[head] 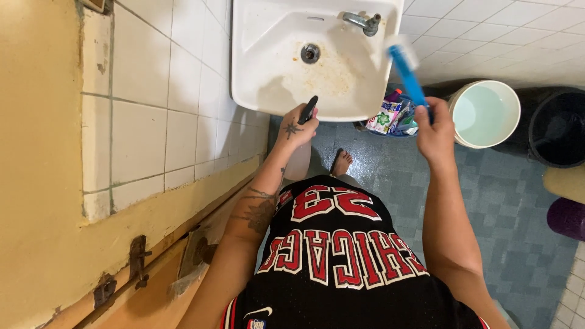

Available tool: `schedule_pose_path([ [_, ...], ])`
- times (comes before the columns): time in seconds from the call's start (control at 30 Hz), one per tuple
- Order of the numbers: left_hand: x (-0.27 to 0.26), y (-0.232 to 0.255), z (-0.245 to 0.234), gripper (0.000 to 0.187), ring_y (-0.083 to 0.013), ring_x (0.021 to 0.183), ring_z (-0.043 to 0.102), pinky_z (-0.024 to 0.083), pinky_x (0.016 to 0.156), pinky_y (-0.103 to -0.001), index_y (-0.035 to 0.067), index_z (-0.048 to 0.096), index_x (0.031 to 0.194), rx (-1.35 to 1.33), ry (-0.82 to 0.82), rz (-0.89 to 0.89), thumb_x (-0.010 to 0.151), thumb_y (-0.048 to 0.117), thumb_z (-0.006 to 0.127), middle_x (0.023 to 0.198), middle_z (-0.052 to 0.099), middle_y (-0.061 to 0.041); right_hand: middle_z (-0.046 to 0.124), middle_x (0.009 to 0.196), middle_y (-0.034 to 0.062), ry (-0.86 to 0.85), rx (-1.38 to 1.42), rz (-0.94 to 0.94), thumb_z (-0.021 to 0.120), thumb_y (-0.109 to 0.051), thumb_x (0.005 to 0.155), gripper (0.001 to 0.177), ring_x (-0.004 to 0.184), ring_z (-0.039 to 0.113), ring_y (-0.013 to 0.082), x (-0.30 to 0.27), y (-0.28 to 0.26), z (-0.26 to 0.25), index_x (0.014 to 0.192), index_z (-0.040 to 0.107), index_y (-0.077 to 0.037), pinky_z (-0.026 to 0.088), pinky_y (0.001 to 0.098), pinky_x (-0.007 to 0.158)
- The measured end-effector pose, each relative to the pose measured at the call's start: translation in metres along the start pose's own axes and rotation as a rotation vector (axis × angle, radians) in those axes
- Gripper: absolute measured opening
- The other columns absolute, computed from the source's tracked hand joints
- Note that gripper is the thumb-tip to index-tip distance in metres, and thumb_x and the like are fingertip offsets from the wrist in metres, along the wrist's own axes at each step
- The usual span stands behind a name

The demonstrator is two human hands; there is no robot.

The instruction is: The person scrubs a white wall-mounted sink using a blue brush and a spray bottle. They repeatedly spray the sink basin and scrub the interior surfaces, including the drain and faucet area, while standing barefoot on the tiled floor.

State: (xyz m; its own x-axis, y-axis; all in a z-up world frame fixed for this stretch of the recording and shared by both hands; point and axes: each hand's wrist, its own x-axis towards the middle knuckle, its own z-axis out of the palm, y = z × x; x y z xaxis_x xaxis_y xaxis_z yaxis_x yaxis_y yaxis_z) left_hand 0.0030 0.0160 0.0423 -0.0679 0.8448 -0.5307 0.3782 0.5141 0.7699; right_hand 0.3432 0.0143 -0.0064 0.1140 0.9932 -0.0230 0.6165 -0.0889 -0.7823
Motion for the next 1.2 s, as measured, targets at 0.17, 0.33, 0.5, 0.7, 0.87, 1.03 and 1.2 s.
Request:
schedule_pose_path([
  [0.17,0.017,0.019,-0.004,0.017,-0.0274,0.068,0.076,0.057,0.066,-0.034,0.014,0.068,0.093,-0.034,0.055,0.12,0.078,0.017,0.06,0.07,0.067,-0.012,0.071,0.097,0.0232,-0.063,-0.078,-0.047,0.064,-0.022,0.112,0.022,0.094,0.067,0.0481,0.005,-0.051,0.009,0.129,0.067,-0.01,0.05,0.0546,0.076],
  [0.33,0.044,0.028,-0.011,0.013,-0.0306,0.068,0.075,0.056,0.066,-0.035,0.017,0.068,0.088,0.038,0.095,0.201,0.078,0.017,0.06,0.069,0.067,-0.013,0.069,0.093,0.027,-0.086,-0.108,-0.092,0.06,-0.025,0.113,0.026,0.089,0.067,0.0507,0.011,-0.075,0.011,0.131,0.066,-0.007,0.051,0.0555,0.069],
  [0.5,0.043,0.043,-0.017,0.012,-0.0238,0.066,0.075,0.056,0.068,-0.034,0.021,0.065,0.085,0.033,0.12,0.166,0.075,0.022,0.059,0.064,0.066,-0.006,0.068,0.097,0.0302,-0.091,-0.139,-0.074,0.06,-0.03,0.113,0.028,0.095,0.065,0.0553,0.016,-0.083,0.01,0.131,0.065,-0.008,0.05,0.0608,0.073],
  [0.7,0.049,0.031,-0.015,0.016,-0.0375,0.084,0.075,0.056,0.077,-0.041,0.017,0.069,0.09,0.073,0.129,0.217,0.077,0.018,0.059,0.079,0.069,-0.016,0.067,0.091,0.0292,-0.068,-0.087,-0.055,0.059,-0.026,0.114,0.027,0.09,0.066,0.0518,0.018,-0.074,0.004,0.129,0.065,-0.004,0.051,0.0559,0.071],
  [0.87,0.053,0.036,-0.015,0.016,-0.0379,0.092,0.073,0.056,0.081,-0.043,0.018,0.068,0.09,0.155,0.068,0.238,0.076,0.021,0.061,0.084,0.07,-0.014,0.069,0.091,0.0237,0.013,-0.049,0.025,0.061,-0.026,0.113,0.024,0.09,0.068,0.0458,0.04,-0.018,0.008,0.127,0.065,-0.006,0.051,0.0537,0.073],
  [1.03,0.069,0.051,-0.009,0.031,-0.043,0.099,0.071,0.056,0.085,-0.049,0.013,0.07,0.107,0.214,-0.055,0.438,0.078,0.016,0.06,0.098,0.072,-0.016,0.068,0.085,0.0128,0.106,0.043,0.102,0.058,-0.021,0.114,0.02,0.084,0.066,0.0299,0.049,-0.006,-0.005,0.126,0.064,-0.006,0.051,0.0444,0.076],
  [1.2,0.105,0.058,0.004,0.018,-0.0423,0.079,0.071,0.057,0.07,-0.048,0.003,0.068,0.094,0.281,-0.06,0.579,0.082,0.012,0.059,0.078,0.067,-0.017,0.068,0.087,0.0118,0.15,0.077,0.16,0.057,-0.019,0.115,0.022,0.08,0.068,0.0276,0.05,0.016,-0.013,0.13,0.062,-0.004,0.054,0.0403,0.068],
])
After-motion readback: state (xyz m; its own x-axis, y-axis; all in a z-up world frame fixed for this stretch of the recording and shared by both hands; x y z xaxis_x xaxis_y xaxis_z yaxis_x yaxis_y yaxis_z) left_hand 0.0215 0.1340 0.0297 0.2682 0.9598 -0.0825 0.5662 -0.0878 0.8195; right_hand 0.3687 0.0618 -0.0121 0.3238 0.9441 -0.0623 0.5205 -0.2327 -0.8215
